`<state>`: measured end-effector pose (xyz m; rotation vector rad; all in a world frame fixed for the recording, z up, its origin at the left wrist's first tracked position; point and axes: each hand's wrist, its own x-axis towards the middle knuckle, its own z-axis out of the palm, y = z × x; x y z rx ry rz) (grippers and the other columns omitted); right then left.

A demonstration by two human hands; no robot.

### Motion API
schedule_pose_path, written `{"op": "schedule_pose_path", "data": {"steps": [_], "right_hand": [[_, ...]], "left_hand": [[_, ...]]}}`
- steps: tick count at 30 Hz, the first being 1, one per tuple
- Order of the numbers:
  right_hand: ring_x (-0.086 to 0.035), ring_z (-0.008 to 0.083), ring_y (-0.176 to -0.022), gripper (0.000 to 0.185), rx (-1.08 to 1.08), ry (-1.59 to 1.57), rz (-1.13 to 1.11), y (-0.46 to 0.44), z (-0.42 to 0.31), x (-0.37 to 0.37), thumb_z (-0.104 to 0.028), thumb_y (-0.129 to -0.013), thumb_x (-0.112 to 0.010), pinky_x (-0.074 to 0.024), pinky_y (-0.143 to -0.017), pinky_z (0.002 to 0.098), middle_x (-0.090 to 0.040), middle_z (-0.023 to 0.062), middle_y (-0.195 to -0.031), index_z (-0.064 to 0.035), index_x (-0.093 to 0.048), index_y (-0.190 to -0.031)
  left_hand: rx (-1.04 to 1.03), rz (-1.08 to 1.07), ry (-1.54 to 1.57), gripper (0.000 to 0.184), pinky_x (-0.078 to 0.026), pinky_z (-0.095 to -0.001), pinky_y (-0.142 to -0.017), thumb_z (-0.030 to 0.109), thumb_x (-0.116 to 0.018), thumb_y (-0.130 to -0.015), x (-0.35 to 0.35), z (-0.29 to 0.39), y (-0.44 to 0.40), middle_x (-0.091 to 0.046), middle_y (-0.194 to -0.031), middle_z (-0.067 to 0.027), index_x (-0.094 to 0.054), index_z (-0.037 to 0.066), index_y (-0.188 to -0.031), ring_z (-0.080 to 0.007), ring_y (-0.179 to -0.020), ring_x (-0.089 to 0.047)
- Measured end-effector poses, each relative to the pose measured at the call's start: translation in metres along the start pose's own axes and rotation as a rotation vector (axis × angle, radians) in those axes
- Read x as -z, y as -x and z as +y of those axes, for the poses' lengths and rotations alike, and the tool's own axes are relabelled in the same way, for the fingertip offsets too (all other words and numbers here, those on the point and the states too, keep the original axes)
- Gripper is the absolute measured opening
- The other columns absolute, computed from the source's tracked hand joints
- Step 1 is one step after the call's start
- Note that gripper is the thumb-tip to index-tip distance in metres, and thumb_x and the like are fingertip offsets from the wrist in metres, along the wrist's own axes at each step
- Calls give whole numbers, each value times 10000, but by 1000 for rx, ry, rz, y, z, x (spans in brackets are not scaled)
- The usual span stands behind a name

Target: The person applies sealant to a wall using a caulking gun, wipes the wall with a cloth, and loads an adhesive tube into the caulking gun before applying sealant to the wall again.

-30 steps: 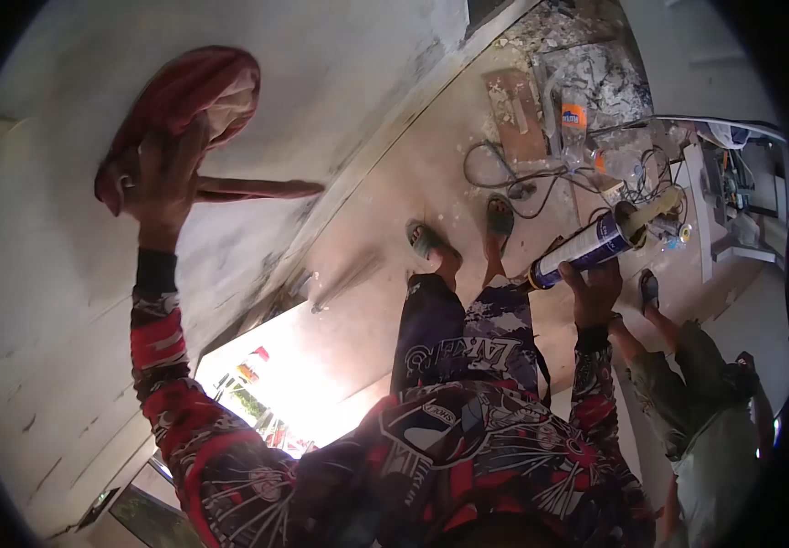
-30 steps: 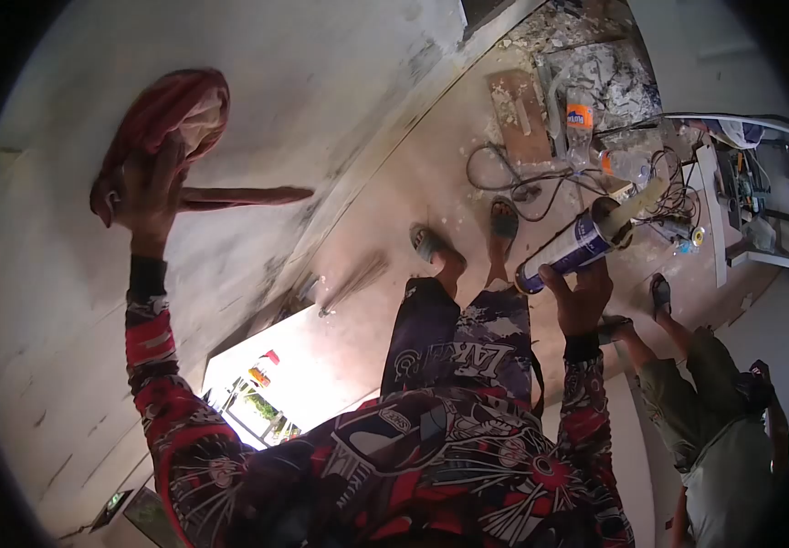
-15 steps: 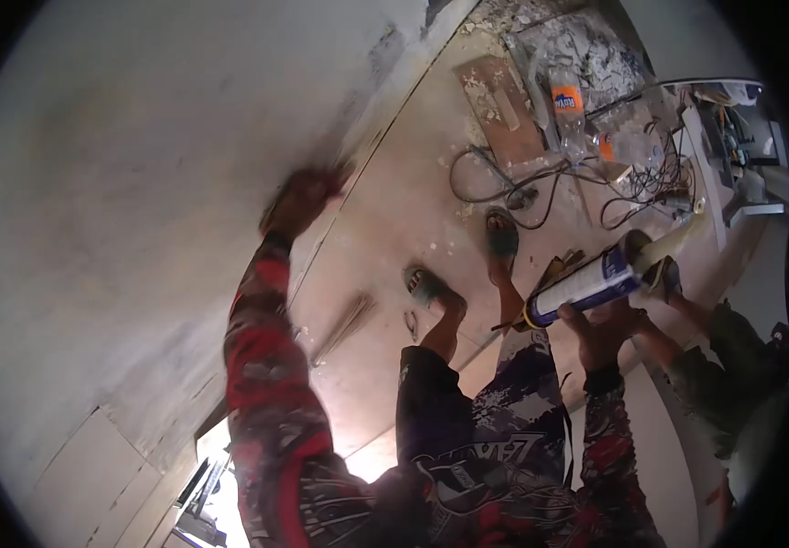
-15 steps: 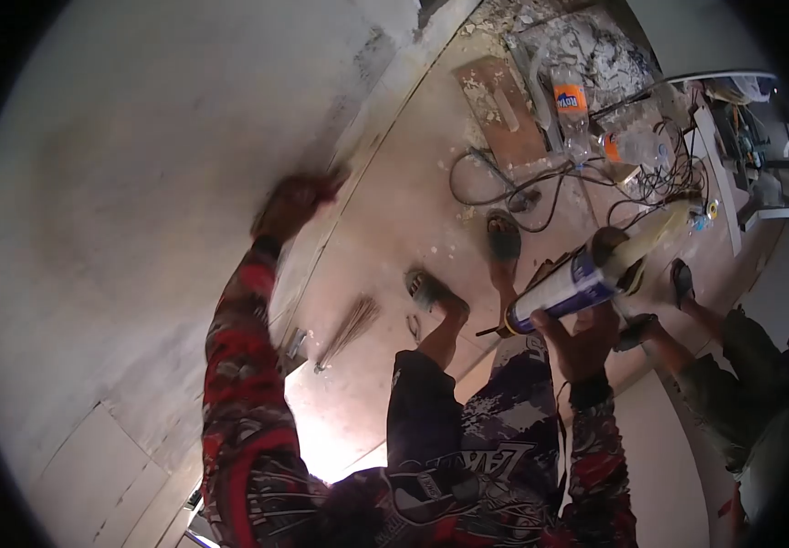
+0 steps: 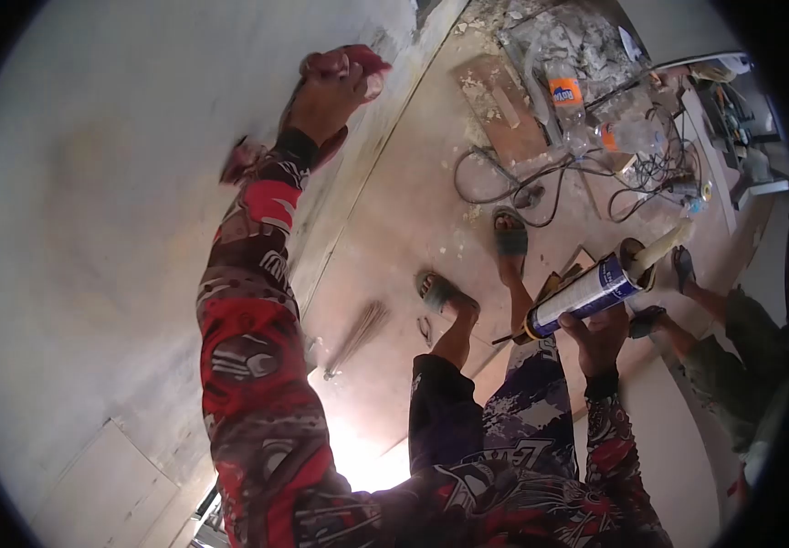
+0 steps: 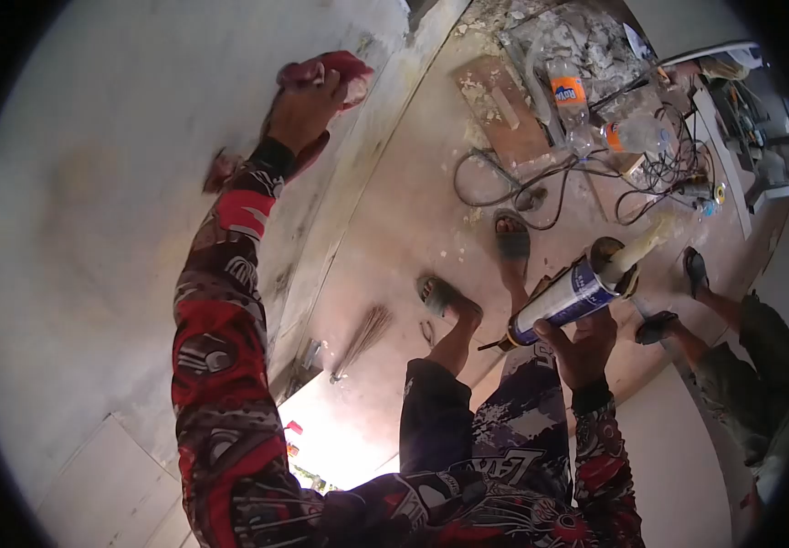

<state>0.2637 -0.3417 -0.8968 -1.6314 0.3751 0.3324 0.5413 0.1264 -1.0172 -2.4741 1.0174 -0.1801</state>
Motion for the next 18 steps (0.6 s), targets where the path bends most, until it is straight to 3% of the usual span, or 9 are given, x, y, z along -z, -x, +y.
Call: {"op": "schedule_pose_path", "data": {"steps": [3, 4, 6, 7, 8, 12, 15, 16, 18], "right_hand": [[-666, 228, -1107, 627, -3, 55, -21, 3, -6, 15, -22, -771, -849, -524, -998, 385, -660, 128, -1194, 47, -539, -1311], [-667, 227, -1103, 626, 54, 60, -12, 3, -17, 12, -35, -773, -853, -525, -994, 388, -660, 128, -1191, 50, -540, -1308], [-664, 217, -1077, 609, 75, 72, 2, 11, -25, 14, -88, -783, -859, -529, -962, 378, -658, 124, -1184, 54, -551, -1289], [-664, 209, -1061, 601, 131, 237, -28, 12, -26, 24, -96, -786, -858, -531, -949, 370, -663, 120, -1171, 53, -555, -1283], [-663, 201, -1045, 593, 183, 406, -56, 13, -28, 34, -103, -788, -857, -532, -935, 363, -667, 115, -1158, 52, -559, -1277], [-659, 161, -962, 538, 169, 296, -85, 15, -64, 30, -121, -795, -854, -532, -884, 331, -691, 84, -1055, 41, -585, -1232], [-658, 159, -965, 529, 204, 348, -128, 25, -84, 24, -90, -799, -842, -528, -882, 333, -687, 80, -1073, 32, -579, -1241], [-657, 160, -972, 528, 212, 240, -115, 23, -87, 17, -81, -799, -839, -528, -882, 333, -684, 81, -1085, 30, -576, -1244], [-655, 173, -1008, 544, 196, 3, -109, 25, -88, 10, -47, -800, -826, -529, -894, 335, -670, 90, -1130, 27, -559, -1268]], "left_hand": [[-120, -223, 7, 276, -496, -536, -916, 165, -548, -959, 52, 17, 47, -641, -1307, -49, -663, 116, -1205, -240, -1082, -659], [8, -125, 410, 237, -493, -467, -941, 158, -587, -986, -10, 38, 102, -662, -1230, -42, -646, 112, -1211, -215, -1073, -649], [460, -441, 1224, 170, -480, -393, -955, 175, -611, -1000, 22, 56, 191, -665, -1128, -24, -657, 112, -1150, -170, -1059, -626], [776, -494, 1508, 140, -473, -356, -962, 183, -622, -1007, 41, 64, 234, -666, -1077, -16, -663, 111, -1120, -147, -1051, -614], [801, -455, 1582, 128, -484, -363, -944, 173, -621, -1000, 50, 65, 273, -669, -1088, -30, -669, 117, -1104, -162, -1050, -618], [445, -511, 894, 327, -517, -420, -873, 128, -608, -943, 175, -12, 302, -670, -1120, -92, -591, 102, -1269, -262, -949, -655], [4, -378, 2, 550, -522, -481, -838, 145, -644, -844, 310, -86, 207, -625, -1236, -113, -564, 146, -1388, -284, -994, -666], [38, -125, -104, 629, -503, -507, -863, 226, -633, -809, 307, -109, 187, -605, -1275, -110, -548, 201, -1431, -281, -1057, -655], [92, -2, -162, 566, -448, -582, -936, 207, -637, -834, 339, -138, 108, -585, -1310, -50, -566, 200, -1395, -265, -1112, -638]]}}
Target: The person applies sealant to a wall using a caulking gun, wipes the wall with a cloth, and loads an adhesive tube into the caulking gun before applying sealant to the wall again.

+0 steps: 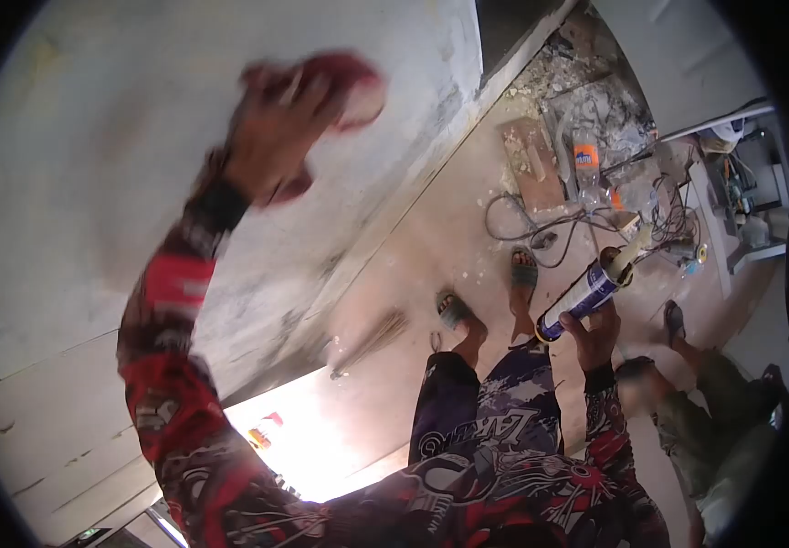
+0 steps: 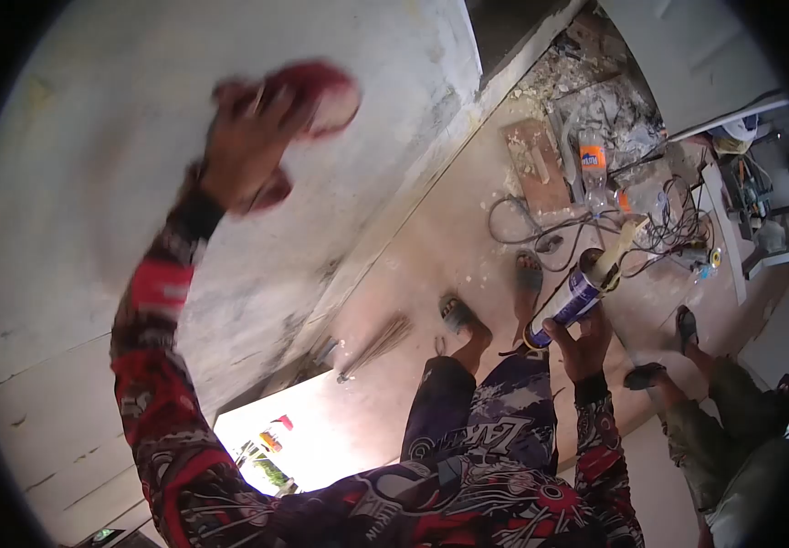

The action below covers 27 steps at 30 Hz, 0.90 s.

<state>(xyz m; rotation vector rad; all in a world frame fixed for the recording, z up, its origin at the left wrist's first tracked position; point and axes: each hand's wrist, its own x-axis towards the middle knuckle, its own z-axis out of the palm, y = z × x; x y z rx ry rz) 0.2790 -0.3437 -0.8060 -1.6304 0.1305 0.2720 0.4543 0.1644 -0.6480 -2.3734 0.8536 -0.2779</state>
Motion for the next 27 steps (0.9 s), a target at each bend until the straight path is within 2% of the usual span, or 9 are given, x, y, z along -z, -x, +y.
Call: {"op": "schedule_pose_path", "data": {"steps": [3, 6, 8, 9, 11, 14, 18, 25, 27], "right_hand": [[-658, 181, -1030, 564, -54, 43, -31, -3, -2, -8, -31, -796, -821, -533, -909, 342, -664, 102, -1151, 28, -547, -1285], [-658, 182, -1044, 597, -92, 33, -12, -5, -13, -14, -19, -786, -822, -525, -944, 352, -672, 104, -1130, 25, -530, -1305], [-656, 177, -1046, 579, -55, 29, 30, 1, 6, -17, -36, -783, -829, -515, -949, 346, -675, 94, -1112, 21, -545, -1284], [-655, 174, -1046, 570, -23, 30, 66, 0, 8, -12, -45, -781, -833, -510, -951, 344, -676, 89, -1103, 19, -552, -1274], [-653, 160, -1043, 527, -57, 107, -32, -3, -23, -7, -121, -765, -856, -501, -918, 328, -689, 89, -1123, 23, -599, -1202], [-680, 157, -945, 495, -87, 121, -27, 2, -47, -2, -139, -769, -847, -525, -867, 333, -718, 91, -1041, 10, -616, -1180], [-693, 159, -867, 462, 2, 124, -35, 2, -62, 2, -151, -777, -832, -541, -820, 330, -730, 88, -967, 1, -631, -1164], [-683, 163, -846, 486, 43, 119, 17, -3, -88, -1, -137, -756, -816, -542, -800, 330, -720, 86, -940, 23, -621, -1172], [-679, 162, -843, 486, 52, 125, 18, -2, -89, 3, -129, -753, -812, -541, -799, 331, -719, 84, -936, 27, -619, -1170]], "left_hand": [[77, -60, 5, 642, -458, -535, -934, 290, -717, -822, -4, -18, -68, -599, -1301, -119, -534, 194, -1429, -340, -1130, -631], [116, 126, -9, 627, -440, -590, -937, 387, -688, -854, -58, 21, -35, -582, -1347, -140, -529, 179, -1424, -362, -1141, -621], [-3, 14, -129, 412, -477, -539, -872, 304, -572, -852, -97, 78, 36, -614, -1185, -71, -637, 144, -1226, -279, -1105, -601], [-37, -20, 116, 316, -497, -482, -921, 213, -592, -914, -104, 101, 81, -633, -1205, -69, -651, 117, -1210, -273, -1106, -619], [809, -451, 1791, 197, -492, -374, -1008, 140, -567, -1024, -111, 133, 166, -656, -1249, -26, -655, 80, -1190, -257, -1168, -616], [-186, -533, 361, 363, -451, -547, -1036, 207, -544, -944, -114, 113, 222, -645, -1239, -30, -624, 180, -1297, -266, -1167, -618], [-126, -195, 6, 479, -461, -607, -965, 290, -591, -886, -18, 11, 83, -627, -1265, -62, -607, 189, -1353, -277, -1151, -621], [76, 205, -90, 365, -504, -481, -756, 232, -625, -859, 58, -98, -96, -606, -1189, -59, -645, 219, -1223, -265, -960, -666], [182, 211, -110, 393, -501, -457, -701, 246, -674, -820, 88, -118, -110, -598, -1134, -30, -646, 232, -1212, -205, -758, -677]]}}
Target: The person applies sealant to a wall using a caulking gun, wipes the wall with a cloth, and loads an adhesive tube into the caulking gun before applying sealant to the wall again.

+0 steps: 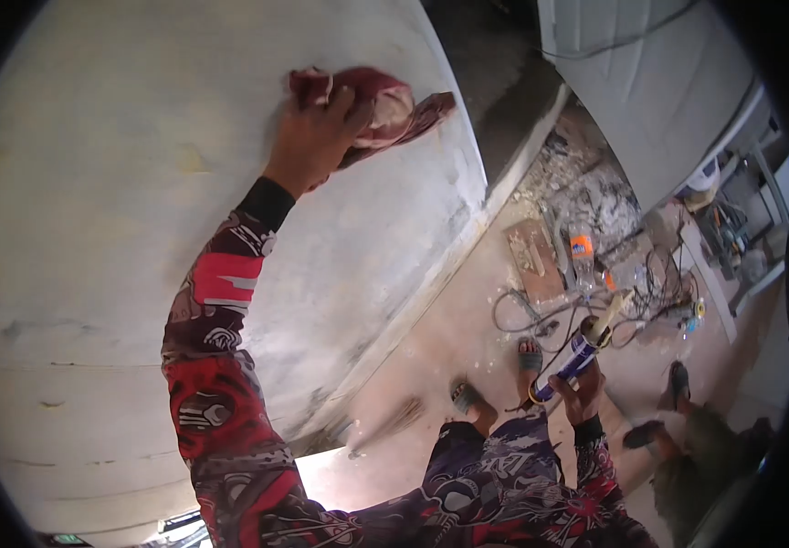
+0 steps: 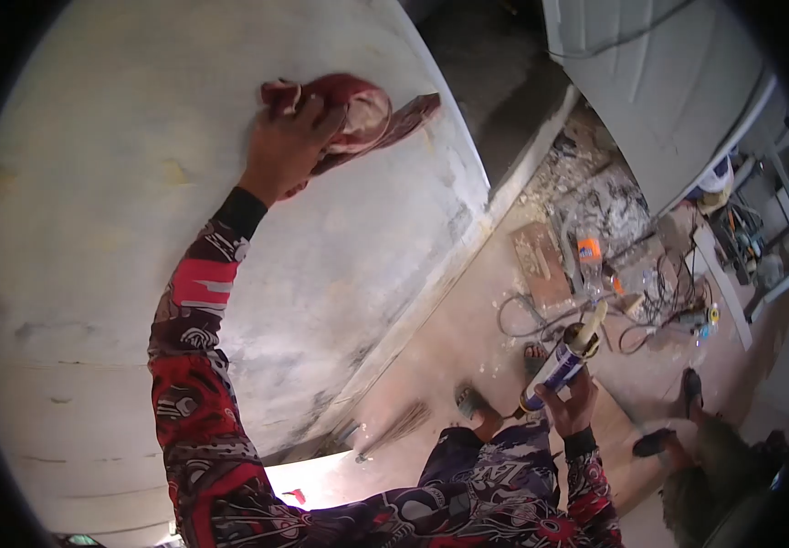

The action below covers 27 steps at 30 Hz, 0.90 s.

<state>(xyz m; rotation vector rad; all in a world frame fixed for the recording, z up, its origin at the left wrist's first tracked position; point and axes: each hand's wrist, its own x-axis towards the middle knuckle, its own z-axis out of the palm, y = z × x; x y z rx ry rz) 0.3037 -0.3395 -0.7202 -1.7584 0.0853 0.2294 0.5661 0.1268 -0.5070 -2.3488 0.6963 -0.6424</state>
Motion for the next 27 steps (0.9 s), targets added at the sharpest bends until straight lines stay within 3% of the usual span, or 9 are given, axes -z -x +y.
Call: {"op": "schedule_pose_path", "data": {"steps": [3, 6, 11, 14, 16, 19, 24, 26, 27], "right_hand": [[-675, 161, -829, 488, 5, 5, -17, -2, -5, 1, -124, -745, -815, -541, -792, 332, -715, 78, -912, 32, -616, -1162], [-611, 141, -774, 548, 30, 62, 21, -5, -8, -6, -284, -747, -835, -510, -733, 317, -661, 49, -819, 27, -615, -1140], [-623, 138, -825, 538, 131, -22, -10, -12, -4, -6, -223, -751, -831, -515, -766, 306, -673, 46, -903, 39, -602, -1161], [-634, 139, -852, 475, 101, -51, -33, -16, 1, -4, -175, -755, -817, -520, -778, 312, -685, 51, -940, 25, -601, -1128], [-632, 139, -865, 442, 136, 40, -57, -19, -6, -1, -148, -750, -821, -515, -772, 305, -680, 45, -945, 11, -603, -1100], [-616, 138, -865, 454, 152, 53, -62, -22, 4, 5, -169, -756, -833, -506, -764, 300, -667, 43, -952, 10, -596, -1099], [-632, 169, -764, 459, 247, 104, -4, -26, 15, 9, -229, -759, -833, -514, -740, 328, -670, 57, -844, 10, -604, -1076], [-630, 173, -749, 455, 315, 115, 42, -25, 13, 7, -247, -762, -833, -513, -738, 331, -671, 56, -834, 8, -602, -1060], [-630, 175, -747, 470, 217, 72, 23, -22, 10, 8, -237, -763, -837, -511, -743, 326, -669, 60, -829, 13, -609, -1090]], "left_hand": [[38, -9, -93, 430, -537, -423, -703, 265, -715, -791, 45, -28, 10, -588, -1084, -17, -646, 252, -1215, -198, -699, -673], [75, 137, -172, 392, -563, -404, -671, 263, -707, -811, 81, -72, 26, -589, -1052, -7, -648, 270, -1198, -212, -692, -676], [196, 341, -310, 375, -576, -380, -611, 265, -725, -795, 152, -129, 21, -585, -994, -17, -646, 270, -1162, -255, -700, -682], [340, 211, -211, 373, -584, -421, -666, 295, -741, -779, 148, -91, 33, -598, -980, -33, -656, 258, -1141, -297, -776, -688], [350, 218, -275, 314, -564, -524, -787, 257, -706, -801, 122, -51, 37, -613, -986, -86, -663, 227, -1110, -358, -887, -676], [460, 101, -147, 247, -564, -412, -612, 191, -638, -824, 77, 16, 44, -603, -994, -114, -660, 166, -1068, -339, -858, -680], [582, 5, 45, 268, -562, -480, -652, 168, -609, -840, 12, 97, 97, -606, -1124, -137, -658, 174, -1103, -319, -937, -666], [480, -6, 102, 285, -570, -483, -670, 185, -615, -853, -41, 123, 137, -611, -1153, -119, -663, 192, -1134, -303, -973, -667], [431, -24, 147, 293, -574, -485, -679, 193, -618, -860, -71, 145, 166, -614, -1168, -110, -666, 201, -1149, -295, -991, -668]]}}
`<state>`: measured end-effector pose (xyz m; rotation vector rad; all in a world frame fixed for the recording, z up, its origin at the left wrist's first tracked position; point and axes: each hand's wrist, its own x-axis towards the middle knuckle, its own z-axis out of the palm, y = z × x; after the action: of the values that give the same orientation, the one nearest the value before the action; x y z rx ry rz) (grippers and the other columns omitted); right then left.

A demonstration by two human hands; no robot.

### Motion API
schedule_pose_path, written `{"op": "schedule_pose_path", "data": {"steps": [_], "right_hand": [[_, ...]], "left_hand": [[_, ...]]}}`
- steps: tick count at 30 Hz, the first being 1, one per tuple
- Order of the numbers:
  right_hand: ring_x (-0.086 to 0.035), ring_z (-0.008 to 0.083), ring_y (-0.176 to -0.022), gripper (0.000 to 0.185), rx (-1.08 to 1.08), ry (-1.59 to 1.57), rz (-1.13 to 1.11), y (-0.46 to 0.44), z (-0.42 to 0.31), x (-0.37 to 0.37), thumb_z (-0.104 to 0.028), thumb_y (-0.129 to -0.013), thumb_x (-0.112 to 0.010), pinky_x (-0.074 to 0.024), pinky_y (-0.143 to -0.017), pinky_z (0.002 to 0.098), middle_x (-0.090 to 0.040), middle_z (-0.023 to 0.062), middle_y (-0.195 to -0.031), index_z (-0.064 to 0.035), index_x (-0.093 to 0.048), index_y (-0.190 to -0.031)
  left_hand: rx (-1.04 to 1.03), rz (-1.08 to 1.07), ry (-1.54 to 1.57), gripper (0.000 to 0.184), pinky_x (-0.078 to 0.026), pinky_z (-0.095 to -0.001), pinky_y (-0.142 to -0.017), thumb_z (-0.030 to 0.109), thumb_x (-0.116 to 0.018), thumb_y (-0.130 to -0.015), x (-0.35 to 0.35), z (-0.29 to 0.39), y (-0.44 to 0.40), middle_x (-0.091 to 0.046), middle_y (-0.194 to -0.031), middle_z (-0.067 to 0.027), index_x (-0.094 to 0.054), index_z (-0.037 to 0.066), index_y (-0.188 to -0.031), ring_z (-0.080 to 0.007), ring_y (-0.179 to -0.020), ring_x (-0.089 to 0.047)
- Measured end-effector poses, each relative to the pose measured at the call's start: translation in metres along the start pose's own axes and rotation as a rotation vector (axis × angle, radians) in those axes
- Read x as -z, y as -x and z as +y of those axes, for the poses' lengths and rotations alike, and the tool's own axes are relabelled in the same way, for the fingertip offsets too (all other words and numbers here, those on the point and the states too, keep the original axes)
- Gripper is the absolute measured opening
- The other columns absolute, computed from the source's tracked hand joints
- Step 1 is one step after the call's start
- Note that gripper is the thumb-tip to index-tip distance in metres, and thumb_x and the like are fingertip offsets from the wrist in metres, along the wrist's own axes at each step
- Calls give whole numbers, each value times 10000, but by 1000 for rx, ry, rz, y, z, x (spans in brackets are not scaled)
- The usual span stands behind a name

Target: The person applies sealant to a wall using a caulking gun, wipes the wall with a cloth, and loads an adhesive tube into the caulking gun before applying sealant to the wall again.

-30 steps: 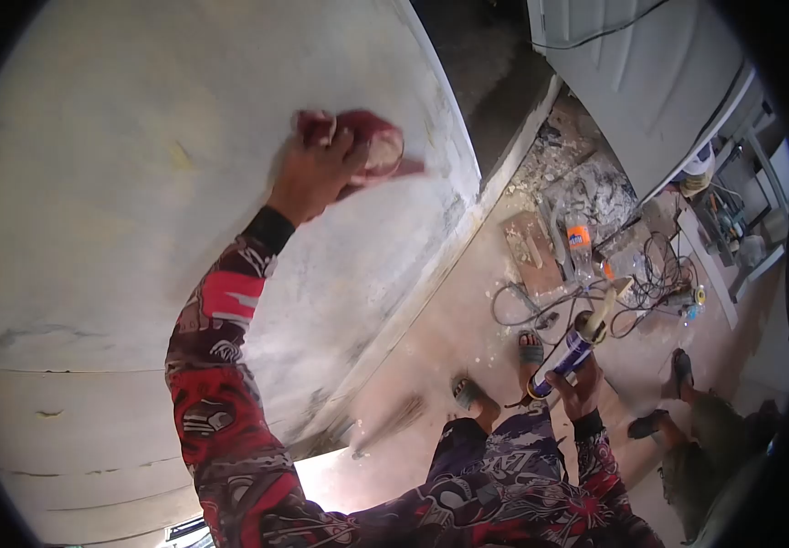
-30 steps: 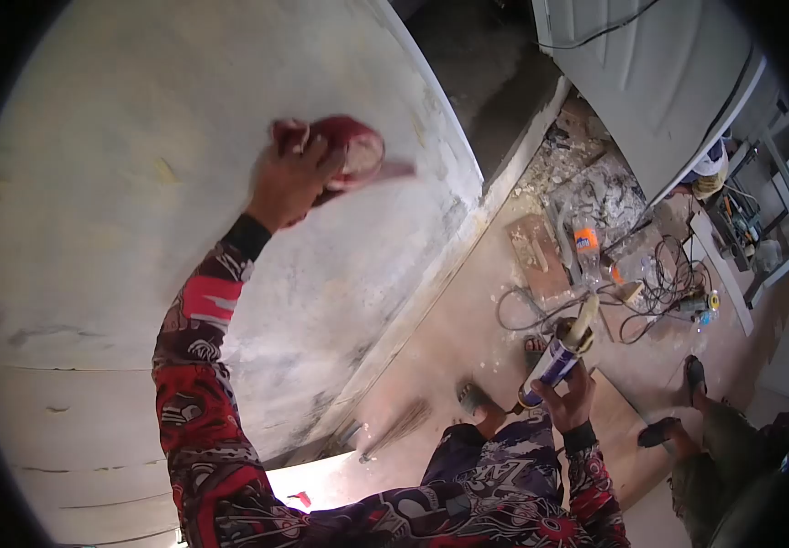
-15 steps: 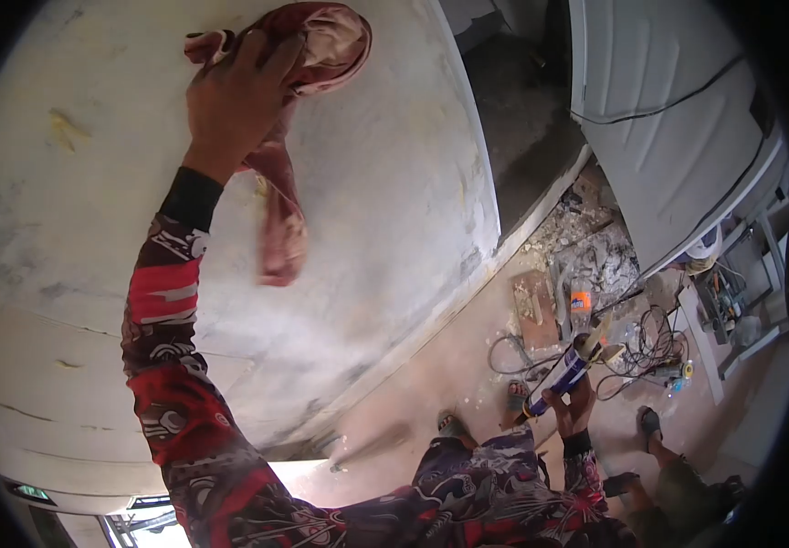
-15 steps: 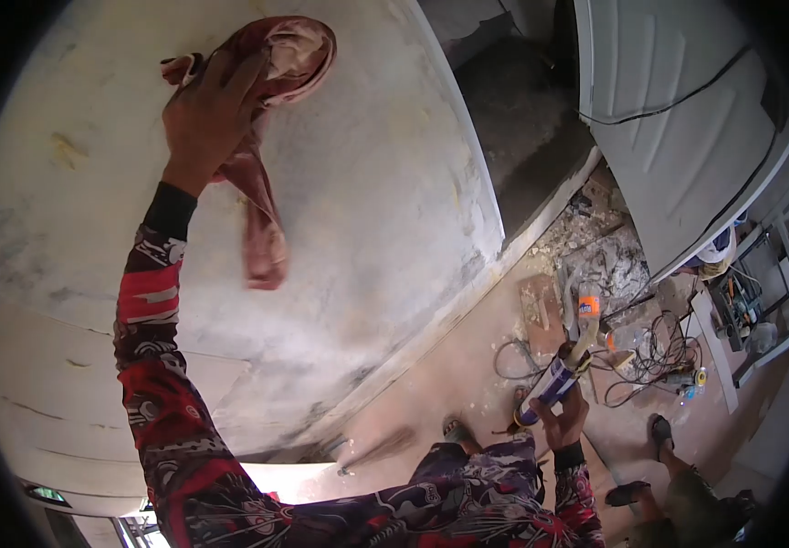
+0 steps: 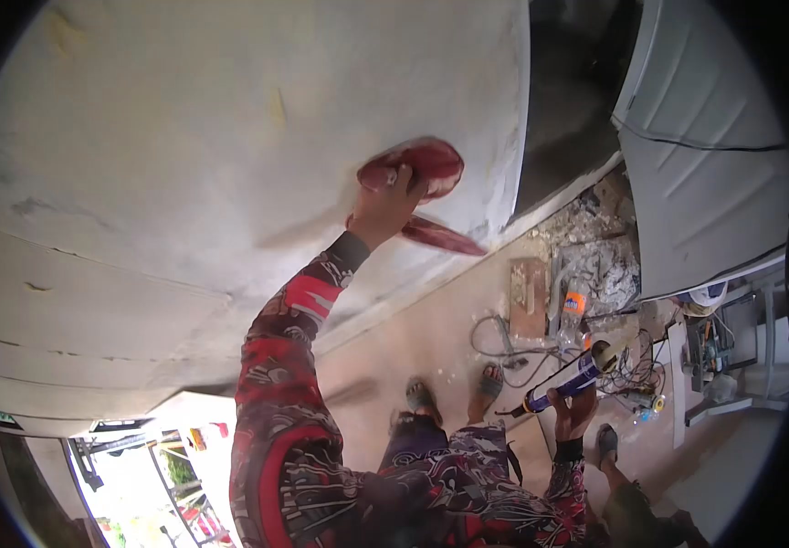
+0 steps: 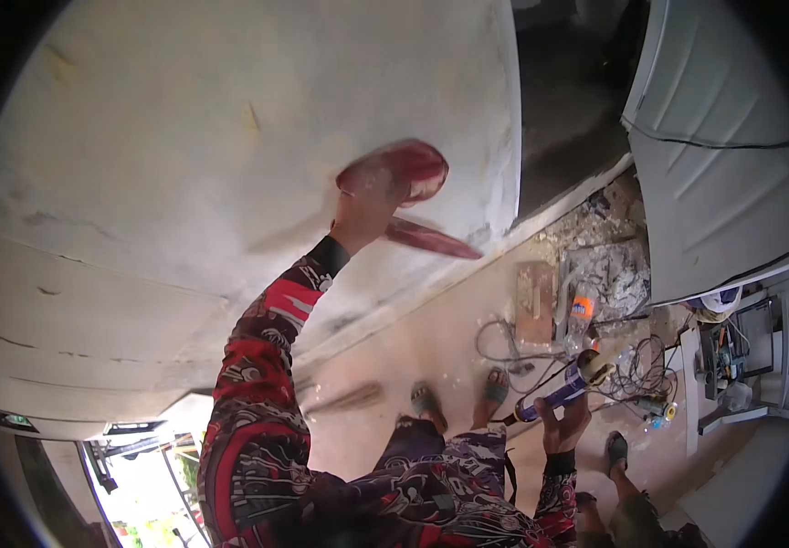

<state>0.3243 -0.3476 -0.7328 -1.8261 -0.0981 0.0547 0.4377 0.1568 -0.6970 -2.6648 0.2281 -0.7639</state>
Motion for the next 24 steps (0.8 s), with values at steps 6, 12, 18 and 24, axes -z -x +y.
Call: {"op": "schedule_pose_path", "data": {"steps": [6, 12, 18, 24], "right_hand": [[-607, 148, -842, 675, -160, 84, -97, 10, 40, 28, -275, -764, -875, -520, -761, 300, -656, 55, -985, 58, -551, -1254], [-631, 185, -934, 652, -259, -44, -195, 3, 0, 16, -85, -769, -836, -541, -886, 335, -652, 92, -1088, 56, -522, -1323], [-590, 185, -1067, 803, -99, -164, -264, 7, 9, -9, -54, -762, -858, -503, -938, 352, -590, 96, -1262, 40, -455, -1450], [-591, 191, -1106, 802, -76, -148, -322, 28, -11, -79, -39, -741, -875, -495, -978, 368, -599, 79, -1258, -6, -479, -1438]], "left_hand": [[156, -445, 413, 334, -541, -445, -954, 293, -614, -956, -46, -6, 147, -638, -1203, -95, -603, 176, -1269, -278, -1095, -650], [91, -145, -157, 404, -564, -414, -721, 341, -715, -771, 103, -72, 152, -630, -1102, -6, -671, 346, -1172, -187, -777, -695], [180, 319, -592, 424, -519, -312, -524, 372, -774, -680, 302, -164, 112, -618, -985, 30, -725, 378, -1101, -123, -620, -610], [394, 614, -398, 486, -556, -375, -585, 331, -798, -652, 300, -185, 103, -640, -1039, -22, -737, 318, -1135, -199, -729, -661]]}}
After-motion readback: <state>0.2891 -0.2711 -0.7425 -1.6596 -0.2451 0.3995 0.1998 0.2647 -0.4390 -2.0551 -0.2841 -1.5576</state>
